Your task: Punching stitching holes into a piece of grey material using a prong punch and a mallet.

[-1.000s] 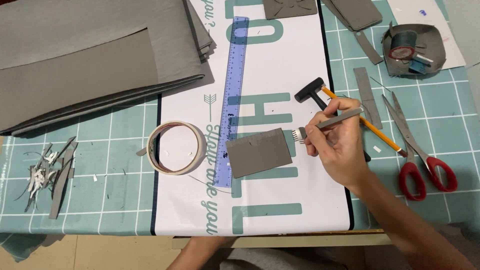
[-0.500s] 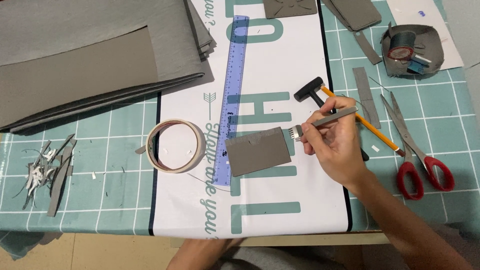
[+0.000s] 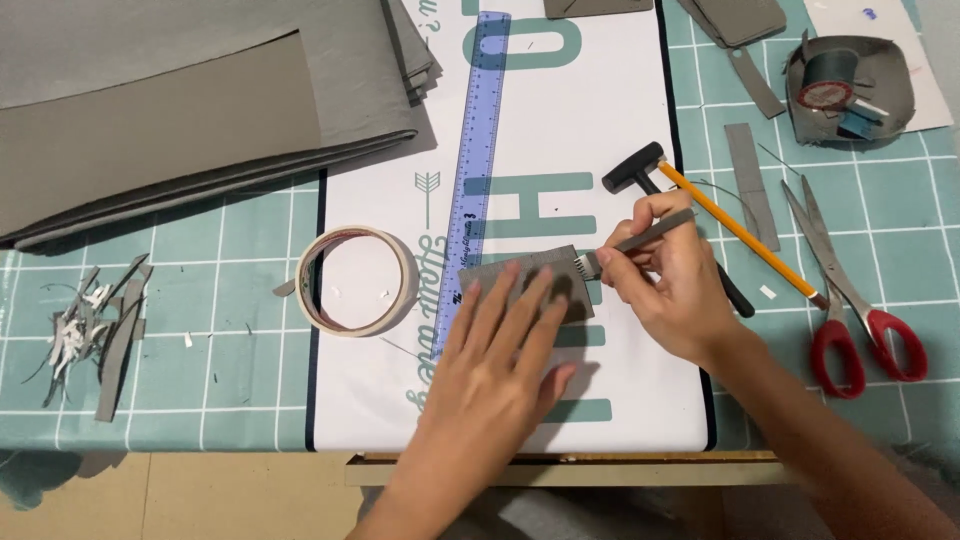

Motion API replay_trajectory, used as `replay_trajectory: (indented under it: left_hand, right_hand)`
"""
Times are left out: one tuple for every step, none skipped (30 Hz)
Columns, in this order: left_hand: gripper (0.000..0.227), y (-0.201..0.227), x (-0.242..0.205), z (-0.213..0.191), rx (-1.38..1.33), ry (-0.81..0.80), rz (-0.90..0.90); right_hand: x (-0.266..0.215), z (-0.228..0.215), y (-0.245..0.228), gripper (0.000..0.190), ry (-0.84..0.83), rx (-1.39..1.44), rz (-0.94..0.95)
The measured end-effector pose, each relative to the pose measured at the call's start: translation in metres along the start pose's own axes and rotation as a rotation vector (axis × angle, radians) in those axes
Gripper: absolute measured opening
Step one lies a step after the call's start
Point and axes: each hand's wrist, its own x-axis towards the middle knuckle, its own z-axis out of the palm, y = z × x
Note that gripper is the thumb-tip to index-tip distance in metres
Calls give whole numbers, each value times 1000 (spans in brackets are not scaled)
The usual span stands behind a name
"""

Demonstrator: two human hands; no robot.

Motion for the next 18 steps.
replay_trajectory:
  left_hand:
    - [50,-3,2,12,60,15,8]
    - [58,-7,5,24,122,32,17]
    - [58,-8,5,28,120,31,18]
    - [58,-9,4,31,143,26,17]
    - [59,-10,2,35,166,20,16]
    - [59,-9,2,34,163,14,11]
    - [58,-8,2,34,163,8,0]
    - [57,-8,2,33,163,2,-10]
    - [57,-8,3,32,160,-4,-15]
    - [56,-8,3,33,148,5,-20]
    - [55,-8,3,33,136,14,-25]
    - [55,-9,2,33,132,10,-28]
    - [54,-10,2,33,108,10,-33]
    - [54,-11,2,34,85,12,-37]
    - [54,-11,2,34,81,10,-39]
    - [54,-12,2,35,94,19,-39]
    - [53,-12,2,35,108,27,-40]
    - [53,-12,2,35,103,24,-43]
  right_hand:
    - [1,0,2,27,-5,-13,-34]
    - [2,0,3,27,-10,-27,-71]
    - [2,0,4,27,-8,-28,-70]
    - [2,1,5,28,-7,-29,-76]
    - [2,2,6,29,-6,-30,-82]
    - [3,2,5,29,-10,-27,-75]
    - [4,2,4,28,-20,-100,-194]
    - [5,2,3,27,-30,-171,-314]
    - [4,4,6,27,-34,-169,-307]
    - [4,5,9,28,-24,-139,-256]
    - [3,6,12,28,-15,-110,-205]
    - [3,5,11,28,-17,-110,-198]
    - [4,4,10,15,-5,-276,-225]
    - [5,3,9,23,8,-443,-253]
    - [5,2,11,23,5,-444,-249]
    - [5,1,12,23,-2,-446,-196]
    - [4,0,13,24,-10,-448,-143]
    - [4,0,12,24,-13,-449,-137]
